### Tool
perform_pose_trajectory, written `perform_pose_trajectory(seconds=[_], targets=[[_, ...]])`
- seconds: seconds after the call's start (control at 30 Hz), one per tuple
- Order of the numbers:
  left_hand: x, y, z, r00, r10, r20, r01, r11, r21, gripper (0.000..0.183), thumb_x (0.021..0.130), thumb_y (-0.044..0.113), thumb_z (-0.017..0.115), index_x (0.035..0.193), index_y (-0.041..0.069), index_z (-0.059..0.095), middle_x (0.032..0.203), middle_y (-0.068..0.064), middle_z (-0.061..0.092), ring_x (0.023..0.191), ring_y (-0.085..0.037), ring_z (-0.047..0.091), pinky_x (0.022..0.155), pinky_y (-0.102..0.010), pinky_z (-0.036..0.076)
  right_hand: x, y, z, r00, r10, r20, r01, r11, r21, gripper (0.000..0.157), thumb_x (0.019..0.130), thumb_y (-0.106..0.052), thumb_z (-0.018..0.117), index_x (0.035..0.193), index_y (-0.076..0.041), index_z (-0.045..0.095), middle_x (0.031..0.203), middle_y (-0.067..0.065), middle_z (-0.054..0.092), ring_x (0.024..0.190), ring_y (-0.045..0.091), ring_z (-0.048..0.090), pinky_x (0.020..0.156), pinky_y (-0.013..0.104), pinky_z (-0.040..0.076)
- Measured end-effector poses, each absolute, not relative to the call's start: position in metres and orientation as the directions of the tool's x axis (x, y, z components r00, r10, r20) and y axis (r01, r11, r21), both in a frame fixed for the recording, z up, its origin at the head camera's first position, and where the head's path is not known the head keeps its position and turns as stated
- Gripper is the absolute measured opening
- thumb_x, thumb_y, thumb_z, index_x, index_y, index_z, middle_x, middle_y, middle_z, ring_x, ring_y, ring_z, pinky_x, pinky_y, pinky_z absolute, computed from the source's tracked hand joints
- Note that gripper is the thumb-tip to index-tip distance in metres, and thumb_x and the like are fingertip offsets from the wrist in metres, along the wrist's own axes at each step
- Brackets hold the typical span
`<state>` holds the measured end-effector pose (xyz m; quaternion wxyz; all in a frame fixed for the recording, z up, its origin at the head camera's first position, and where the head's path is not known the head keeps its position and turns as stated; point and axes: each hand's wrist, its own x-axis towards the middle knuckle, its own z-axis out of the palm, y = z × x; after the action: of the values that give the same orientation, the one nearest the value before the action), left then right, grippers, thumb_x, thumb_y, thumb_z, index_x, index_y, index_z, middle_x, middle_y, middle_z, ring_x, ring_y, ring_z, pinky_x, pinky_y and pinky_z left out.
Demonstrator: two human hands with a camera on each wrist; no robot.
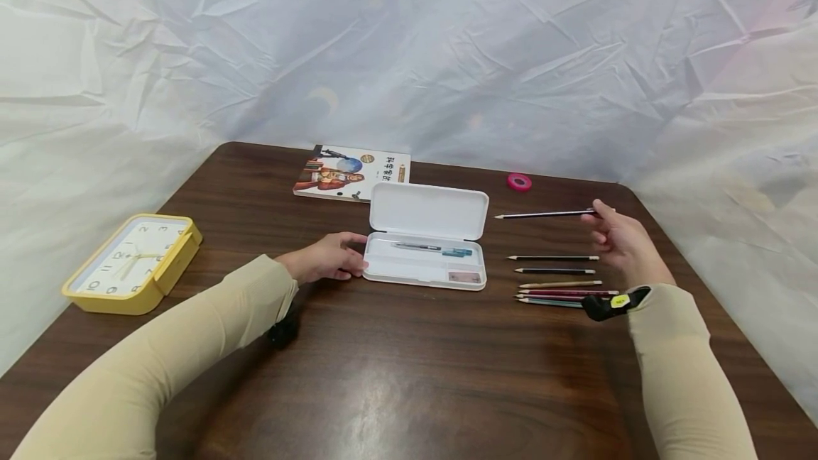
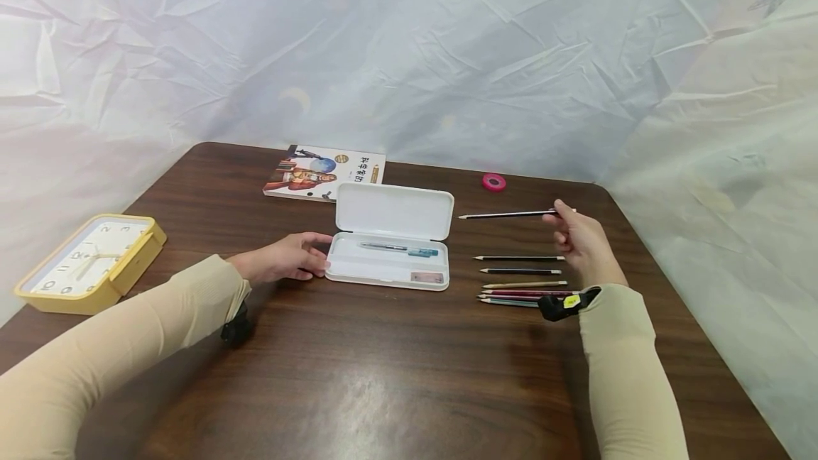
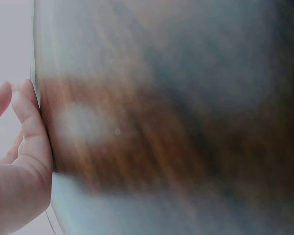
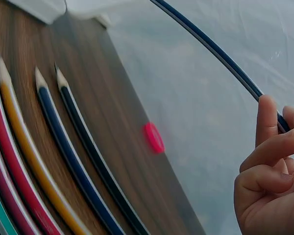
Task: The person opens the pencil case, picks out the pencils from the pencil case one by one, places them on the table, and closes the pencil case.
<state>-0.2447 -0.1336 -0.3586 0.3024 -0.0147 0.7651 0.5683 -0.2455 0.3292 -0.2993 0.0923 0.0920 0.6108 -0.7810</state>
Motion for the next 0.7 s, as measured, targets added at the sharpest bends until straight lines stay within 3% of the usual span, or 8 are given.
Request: perform_pose_trajectory(seconds=[0.17, 0.37, 0.5, 0.7], targets=[[-0.245, -0.133, -0.359, -0.817, 0.321, -0.479, -0.367, 0.352, 0.861, 0.058, 0.083, 0.006, 0.058, 0.133, 0.010, 0.030, 0.094, -0.012, 0.055, 0.076, -0.018, 0.055, 0.065, -0.029, 0.046, -0.247, 0.340, -0.302, -0.949, -0.014, -0.314, 0.310, -0.205, -0.928, 0.025, 0.083, -0.034, 0.056, 0.077, -0.012, 0.065, 0.066, -0.005, 0.062, 0.044, 0.007, 0.036, 0.041, 0.024, 0.019], [-0.244, -0.134, -0.359, -0.816, 0.324, -0.479, -0.366, 0.353, 0.861, 0.058, 0.083, 0.007, 0.059, 0.133, 0.011, 0.030, 0.093, -0.012, 0.055, 0.076, -0.018, 0.055, 0.065, -0.029, 0.046, -0.252, 0.348, -0.310, -0.930, 0.019, -0.368, 0.361, -0.152, -0.920, 0.020, 0.082, -0.035, 0.057, 0.082, -0.016, 0.062, 0.069, -0.006, 0.063, 0.044, 0.006, 0.036, 0.042, 0.024, 0.024], [-0.244, -0.133, -0.359, -0.817, 0.322, -0.479, -0.364, 0.356, 0.861, 0.058, 0.082, 0.007, 0.059, 0.133, 0.011, 0.030, 0.091, -0.011, 0.056, 0.076, -0.018, 0.055, 0.065, -0.029, 0.046, -0.256, 0.350, -0.317, -0.925, 0.046, -0.378, 0.371, -0.119, -0.921, 0.027, 0.081, -0.037, 0.057, 0.095, -0.014, 0.055, 0.069, -0.007, 0.063, 0.044, 0.005, 0.037, 0.041, 0.023, 0.025], [-0.244, -0.133, -0.358, -0.819, 0.314, -0.481, -0.367, 0.359, 0.858, 0.058, 0.082, 0.007, 0.059, 0.132, 0.011, 0.030, 0.090, -0.011, 0.056, 0.075, -0.019, 0.055, 0.064, -0.028, 0.046, -0.260, 0.353, -0.325, -0.908, 0.085, -0.410, 0.408, -0.038, -0.912, 0.056, 0.080, -0.040, 0.057, 0.122, -0.010, 0.035, 0.069, -0.008, 0.063, 0.044, 0.005, 0.036, 0.042, 0.022, 0.027]])
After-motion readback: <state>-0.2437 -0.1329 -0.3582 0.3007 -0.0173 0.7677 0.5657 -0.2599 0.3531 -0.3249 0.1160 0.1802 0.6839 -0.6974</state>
